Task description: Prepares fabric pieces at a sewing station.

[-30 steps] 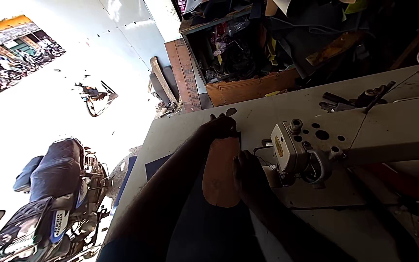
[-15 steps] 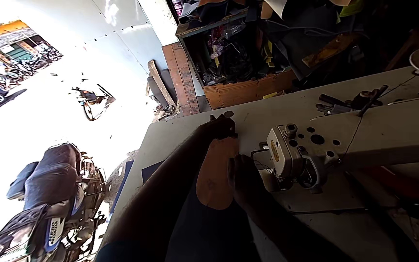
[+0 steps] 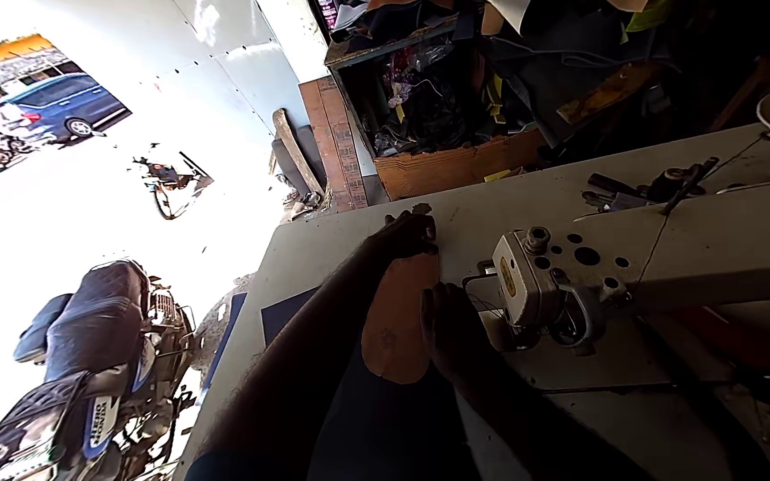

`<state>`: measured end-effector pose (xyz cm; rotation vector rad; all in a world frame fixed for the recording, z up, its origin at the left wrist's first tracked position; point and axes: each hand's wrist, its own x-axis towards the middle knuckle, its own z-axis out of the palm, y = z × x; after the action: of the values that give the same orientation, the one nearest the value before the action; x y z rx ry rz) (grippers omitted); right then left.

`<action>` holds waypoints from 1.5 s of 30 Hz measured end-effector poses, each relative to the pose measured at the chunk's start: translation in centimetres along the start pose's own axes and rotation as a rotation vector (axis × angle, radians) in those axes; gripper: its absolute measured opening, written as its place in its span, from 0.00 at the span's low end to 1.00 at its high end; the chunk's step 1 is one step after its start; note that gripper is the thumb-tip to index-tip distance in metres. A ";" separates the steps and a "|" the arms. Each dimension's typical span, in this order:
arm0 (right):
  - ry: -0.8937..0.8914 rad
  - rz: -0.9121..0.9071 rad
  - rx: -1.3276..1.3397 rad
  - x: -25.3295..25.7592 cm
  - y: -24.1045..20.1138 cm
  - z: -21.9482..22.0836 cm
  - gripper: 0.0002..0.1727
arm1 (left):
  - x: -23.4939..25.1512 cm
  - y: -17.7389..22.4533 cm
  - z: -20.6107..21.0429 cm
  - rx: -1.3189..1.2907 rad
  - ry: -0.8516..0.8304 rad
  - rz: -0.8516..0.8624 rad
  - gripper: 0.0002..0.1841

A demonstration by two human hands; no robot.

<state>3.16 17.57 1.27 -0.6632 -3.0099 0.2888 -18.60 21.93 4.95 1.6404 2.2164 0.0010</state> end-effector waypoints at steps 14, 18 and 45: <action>0.050 -0.005 0.039 0.0 0.3 0.7 0.16 | -0.8 -1.2 2.0 0.059 0.145 0.004 0.07; 0.033 -0.011 0.033 0.0 0.3 0.6 0.16 | -0.7 -1.4 2.1 0.041 0.147 0.000 0.07; 0.130 -0.106 0.055 -7.2 1.0 -2.1 0.14 | -9.1 2.0 12.0 -0.020 0.442 0.090 0.23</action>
<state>10.26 15.85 3.10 -0.4955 -2.8892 0.3095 -10.90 11.57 -2.98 1.8702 2.4359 0.4501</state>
